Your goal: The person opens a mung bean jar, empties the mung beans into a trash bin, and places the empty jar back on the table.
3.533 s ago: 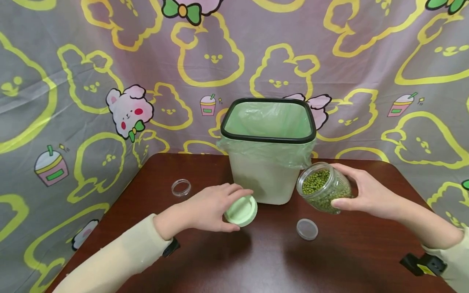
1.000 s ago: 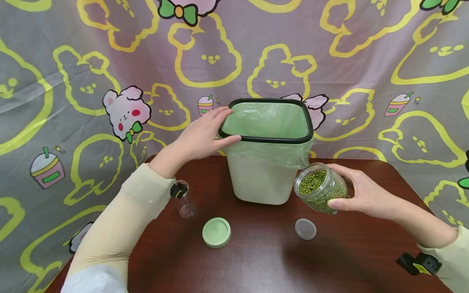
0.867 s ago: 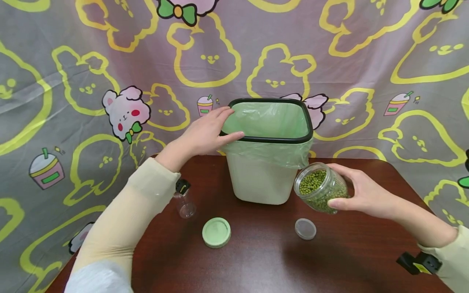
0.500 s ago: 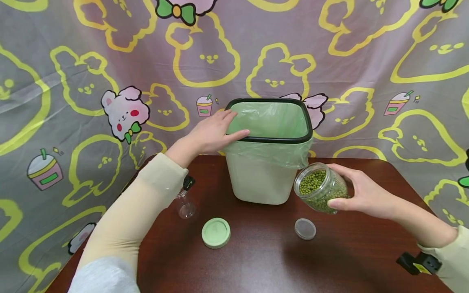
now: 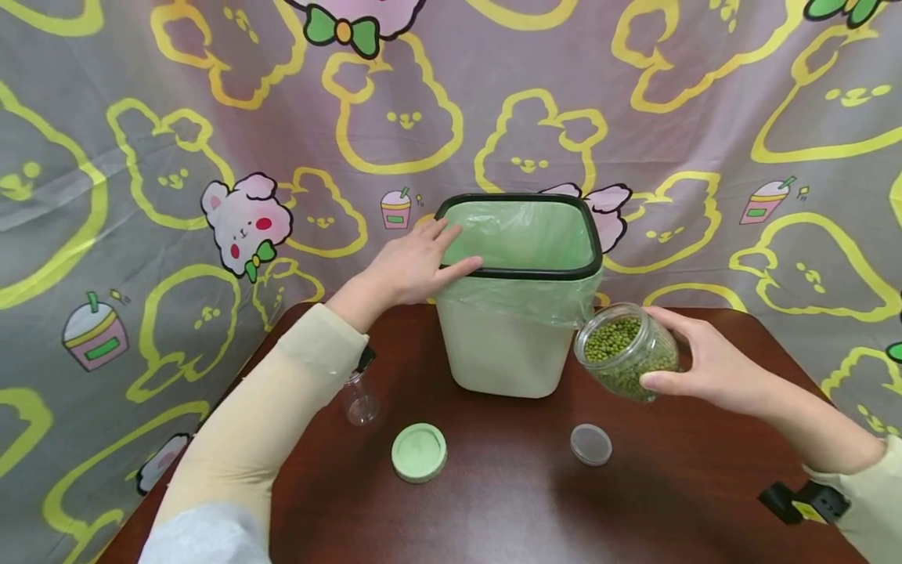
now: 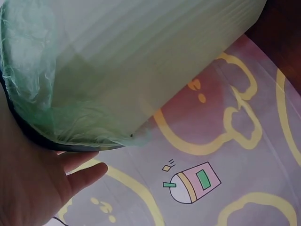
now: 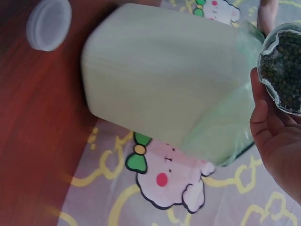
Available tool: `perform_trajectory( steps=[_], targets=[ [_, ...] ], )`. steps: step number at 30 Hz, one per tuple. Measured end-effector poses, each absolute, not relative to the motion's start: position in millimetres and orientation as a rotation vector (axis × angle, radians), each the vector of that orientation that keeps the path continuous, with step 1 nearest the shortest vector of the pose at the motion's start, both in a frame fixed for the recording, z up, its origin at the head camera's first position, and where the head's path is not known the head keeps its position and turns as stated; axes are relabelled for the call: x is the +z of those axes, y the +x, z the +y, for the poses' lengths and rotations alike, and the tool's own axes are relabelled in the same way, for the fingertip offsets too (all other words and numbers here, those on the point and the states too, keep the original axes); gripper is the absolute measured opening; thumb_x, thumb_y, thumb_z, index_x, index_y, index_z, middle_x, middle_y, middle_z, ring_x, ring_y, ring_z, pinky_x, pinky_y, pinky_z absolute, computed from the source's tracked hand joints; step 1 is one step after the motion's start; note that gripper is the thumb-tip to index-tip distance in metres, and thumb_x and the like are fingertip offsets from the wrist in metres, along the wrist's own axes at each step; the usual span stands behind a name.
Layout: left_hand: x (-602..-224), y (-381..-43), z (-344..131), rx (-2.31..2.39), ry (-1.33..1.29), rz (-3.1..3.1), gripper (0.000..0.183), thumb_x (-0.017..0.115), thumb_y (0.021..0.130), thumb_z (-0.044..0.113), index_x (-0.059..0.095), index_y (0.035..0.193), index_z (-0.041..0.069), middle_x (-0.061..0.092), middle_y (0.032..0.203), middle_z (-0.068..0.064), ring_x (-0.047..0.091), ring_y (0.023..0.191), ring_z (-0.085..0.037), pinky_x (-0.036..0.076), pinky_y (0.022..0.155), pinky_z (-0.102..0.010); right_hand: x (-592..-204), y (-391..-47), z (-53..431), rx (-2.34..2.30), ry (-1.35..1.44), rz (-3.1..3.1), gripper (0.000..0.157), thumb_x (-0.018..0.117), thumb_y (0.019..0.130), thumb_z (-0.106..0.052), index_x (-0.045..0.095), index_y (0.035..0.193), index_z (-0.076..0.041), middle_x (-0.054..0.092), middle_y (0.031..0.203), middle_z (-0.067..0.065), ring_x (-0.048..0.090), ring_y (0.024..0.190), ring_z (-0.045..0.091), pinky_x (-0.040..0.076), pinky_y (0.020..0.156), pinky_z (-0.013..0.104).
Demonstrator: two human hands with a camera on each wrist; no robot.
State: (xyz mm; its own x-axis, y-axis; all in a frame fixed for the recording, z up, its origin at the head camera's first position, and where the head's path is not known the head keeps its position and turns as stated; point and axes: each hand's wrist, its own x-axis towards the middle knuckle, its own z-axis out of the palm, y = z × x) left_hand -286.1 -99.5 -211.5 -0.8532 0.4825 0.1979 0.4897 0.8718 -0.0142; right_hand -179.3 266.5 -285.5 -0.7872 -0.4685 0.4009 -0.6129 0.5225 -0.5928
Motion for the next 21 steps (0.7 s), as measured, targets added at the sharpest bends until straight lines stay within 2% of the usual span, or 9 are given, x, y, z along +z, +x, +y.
perform_trajectory(
  steps=[3, 9, 12, 17, 21],
  targets=[
    [-213, -286, -99, -0.064, -0.746, -2.854, 0.081, 0.03, 0.094, 0.07, 0.03, 0.153, 0.015, 0.023, 0.158, -0.011, 0.014, 0.146, -0.027, 0.03, 0.109, -0.05, -280, -181, 269, 1.121, 0.885, -2.553, 0.071, 0.078, 0.073, -0.003, 0.045, 0.135, 0.009, 0.059, 0.106, 0.001, 0.056, 0.091, 0.003, 0.048, 0.071, 0.017],
    [-214, -287, -98, -0.048, -0.749, -2.836, 0.079, 0.031, 0.095, 0.069, 0.033, 0.152, 0.015, 0.025, 0.157, -0.011, 0.016, 0.145, -0.029, 0.028, 0.111, -0.048, -262, -188, 270, 1.239, 0.918, -2.415, 0.065, 0.071, 0.073, 0.005, 0.046, 0.132, 0.011, 0.062, 0.103, -0.011, 0.058, 0.087, 0.004, 0.047, 0.07, 0.013],
    [-214, -287, -98, -0.03, -0.755, -2.822, 0.078, 0.031, 0.095, 0.068, 0.034, 0.152, 0.015, 0.026, 0.156, -0.012, 0.017, 0.145, -0.029, 0.026, 0.111, -0.046, -253, -192, 271, 1.283, 0.908, -2.364, 0.059, 0.067, 0.074, 0.007, 0.048, 0.13, 0.009, 0.064, 0.101, -0.012, 0.059, 0.085, 0.002, 0.047, 0.069, 0.012],
    [-214, -287, -98, -0.019, -0.758, -2.814, 0.077, 0.03, 0.095, 0.068, 0.034, 0.152, 0.015, 0.027, 0.156, -0.012, 0.018, 0.145, -0.03, 0.025, 0.112, -0.045, -244, -203, 273, 1.352, 0.896, -2.316, 0.055, 0.061, 0.078, 0.009, 0.052, 0.127, -0.013, 0.066, 0.099, -0.01, 0.061, 0.085, 0.002, 0.048, 0.069, 0.013],
    [-213, -287, -98, -0.012, -0.764, -2.814, 0.077, 0.03, 0.096, 0.068, 0.034, 0.152, 0.015, 0.028, 0.156, -0.012, 0.018, 0.145, -0.03, 0.024, 0.113, -0.044, -236, -211, 273, 1.366, 0.863, -2.312, 0.052, 0.06, 0.081, 0.007, 0.053, 0.123, -0.021, 0.066, 0.098, -0.011, 0.061, 0.085, 0.001, 0.047, 0.069, 0.012]
  ],
)
